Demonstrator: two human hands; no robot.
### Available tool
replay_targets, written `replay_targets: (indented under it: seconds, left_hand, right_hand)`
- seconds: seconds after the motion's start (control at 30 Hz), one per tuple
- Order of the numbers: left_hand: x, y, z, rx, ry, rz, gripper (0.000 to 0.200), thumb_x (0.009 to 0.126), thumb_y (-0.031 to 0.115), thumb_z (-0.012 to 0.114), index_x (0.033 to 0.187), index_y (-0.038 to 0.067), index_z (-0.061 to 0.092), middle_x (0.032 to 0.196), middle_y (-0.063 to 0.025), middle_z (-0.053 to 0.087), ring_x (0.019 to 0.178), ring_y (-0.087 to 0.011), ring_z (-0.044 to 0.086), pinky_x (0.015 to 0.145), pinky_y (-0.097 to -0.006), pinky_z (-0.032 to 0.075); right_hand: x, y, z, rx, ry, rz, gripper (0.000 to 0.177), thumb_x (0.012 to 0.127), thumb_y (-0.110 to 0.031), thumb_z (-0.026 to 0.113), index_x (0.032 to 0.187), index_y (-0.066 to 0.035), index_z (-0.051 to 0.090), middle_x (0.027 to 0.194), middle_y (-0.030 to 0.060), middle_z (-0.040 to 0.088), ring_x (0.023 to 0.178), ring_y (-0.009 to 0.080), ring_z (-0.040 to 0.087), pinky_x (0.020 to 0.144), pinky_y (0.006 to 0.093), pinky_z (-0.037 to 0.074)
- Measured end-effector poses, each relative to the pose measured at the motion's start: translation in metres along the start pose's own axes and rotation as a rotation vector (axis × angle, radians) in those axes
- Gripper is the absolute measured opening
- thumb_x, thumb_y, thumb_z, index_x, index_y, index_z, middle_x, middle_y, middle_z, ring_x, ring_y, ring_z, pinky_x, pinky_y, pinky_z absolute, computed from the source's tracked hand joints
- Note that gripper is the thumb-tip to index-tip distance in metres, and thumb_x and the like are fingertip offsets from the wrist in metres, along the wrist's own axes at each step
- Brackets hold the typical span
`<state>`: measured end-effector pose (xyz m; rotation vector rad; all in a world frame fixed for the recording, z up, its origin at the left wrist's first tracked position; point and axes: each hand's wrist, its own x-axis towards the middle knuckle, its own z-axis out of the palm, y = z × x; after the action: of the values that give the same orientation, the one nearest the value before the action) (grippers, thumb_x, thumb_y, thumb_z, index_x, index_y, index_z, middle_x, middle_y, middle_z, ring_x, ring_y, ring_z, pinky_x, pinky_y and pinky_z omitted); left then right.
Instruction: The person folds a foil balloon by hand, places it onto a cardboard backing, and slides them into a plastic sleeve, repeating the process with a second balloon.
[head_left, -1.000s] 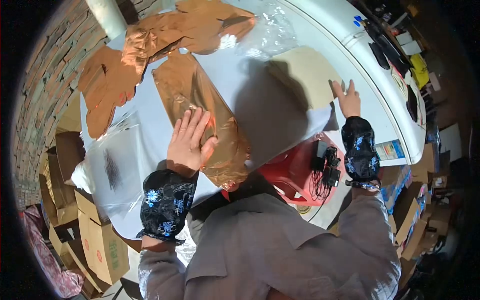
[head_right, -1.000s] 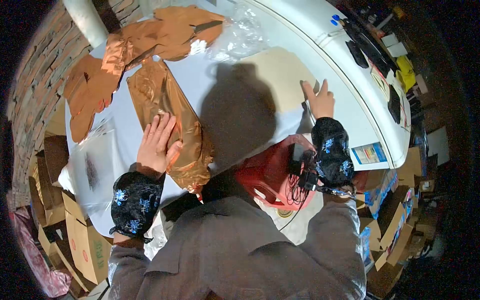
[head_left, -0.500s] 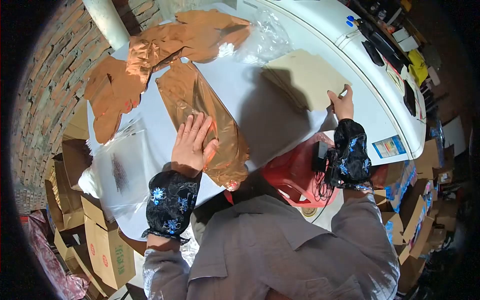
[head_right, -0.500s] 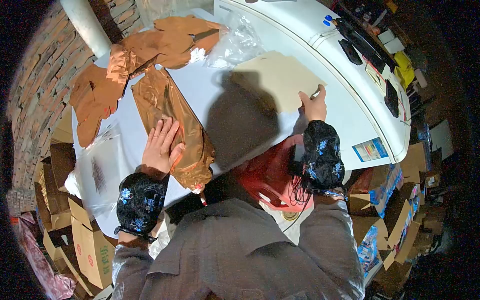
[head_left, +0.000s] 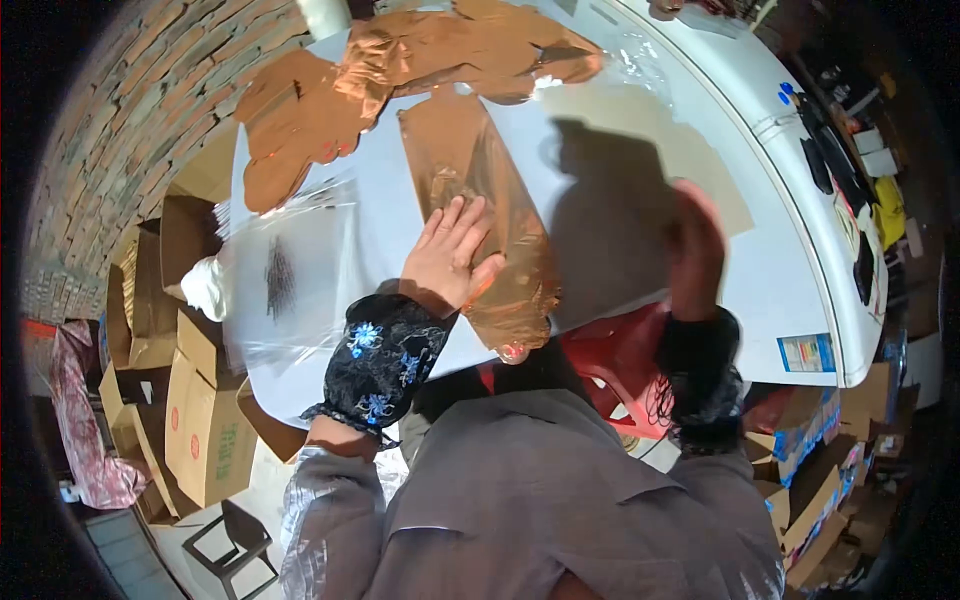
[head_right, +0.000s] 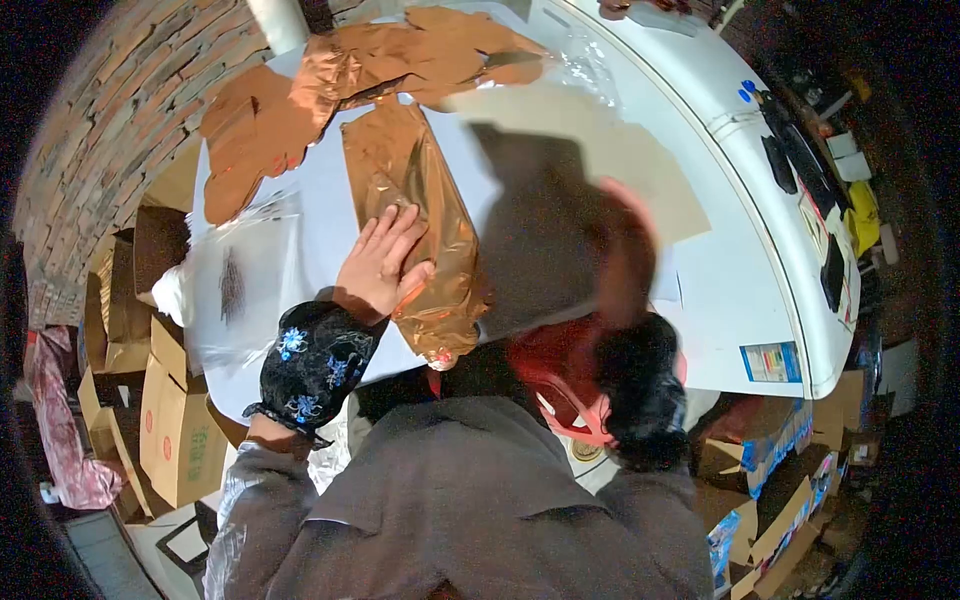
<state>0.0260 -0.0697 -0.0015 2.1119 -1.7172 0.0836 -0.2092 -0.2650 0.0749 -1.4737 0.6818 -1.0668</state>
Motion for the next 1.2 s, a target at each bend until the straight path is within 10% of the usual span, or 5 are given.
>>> replay_targets:
  seconds: [0.1, 0.2, 0.4, 0.6, 1.2]
  left_hand:
    - [0.0, -0.001, 0.002, 0.052, 0.103, 0.064, 0.052, 0.093, 0.043, 0.055, 0.13, 0.006, 0.052, 0.137, -0.0141, 0.051, 0.135, -0.0351, 0.04, 0.112, -0.0467, 0.031]
    - [0.0, -0.001, -0.004, -0.105, -0.074, -0.038, 0.049, 0.09, 0.045, 0.057, 0.119, 0.007, 0.059, 0.131, -0.0119, 0.056, 0.126, -0.0299, 0.049, 0.107, -0.0445, 0.035]
    - [-0.002, 0.005, -0.01, -0.147, -0.128, -0.126, 0.044, 0.093, 0.047, 0.053, 0.115, 0.009, 0.057, 0.098, -0.0142, 0.066, 0.09, -0.0364, 0.063, 0.079, -0.0424, 0.051]
    - [-0.004, 0.0, 0.001, -0.154, 0.068, -0.041, 0.047, 0.093, 0.048, 0.053, 0.121, 0.01, 0.055, 0.098, -0.0141, 0.066, 0.091, -0.0358, 0.063, 0.078, -0.0438, 0.051]
    - [-0.003, 0.007, -0.004, 0.034, 0.138, 0.034, 0.044, 0.094, 0.04, 0.054, 0.123, 0.007, 0.059, 0.115, -0.012, 0.063, 0.104, -0.0299, 0.061, 0.09, -0.0412, 0.046]
  right_hand:
    - [-0.004, 0.047, 0.074, -0.321, -0.237, -0.316, 0.03, 0.098, -0.019, 0.052, 0.121, 0.0, 0.057, 0.108, 0.011, 0.064, 0.087, 0.018, 0.066, 0.075, 0.0291, 0.055]
    - [-0.021, 0.05, 0.153, 0.238, -0.319, 0.269, 0.031, 0.095, -0.011, 0.053, 0.12, 0.006, 0.054, 0.098, 0.0136, 0.066, 0.076, 0.0184, 0.067, 0.069, 0.0297, 0.054]
    - [0.003, 0.052, 0.147, -0.177, -0.886, 0.2, 0.025, 0.091, -0.008, 0.058, 0.111, 0.007, 0.06, 0.084, 0.0124, 0.068, 0.077, 0.0208, 0.067, 0.067, 0.0313, 0.053]
    - [0.031, 0.053, 0.149, -0.62, -0.588, -0.798, 0.031, 0.086, -0.02, 0.067, 0.115, -0.008, 0.067, 0.116, 0.0125, 0.065, 0.102, 0.032, 0.061, 0.089, 0.0399, 0.049]
    - [0.071, 0.105, 0.145, -0.743, -0.818, -0.684, 0.035, 0.089, -0.032, 0.065, 0.122, -0.019, 0.067, 0.133, 0.0068, 0.057, 0.119, 0.0292, 0.052, 0.104, 0.0405, 0.04]
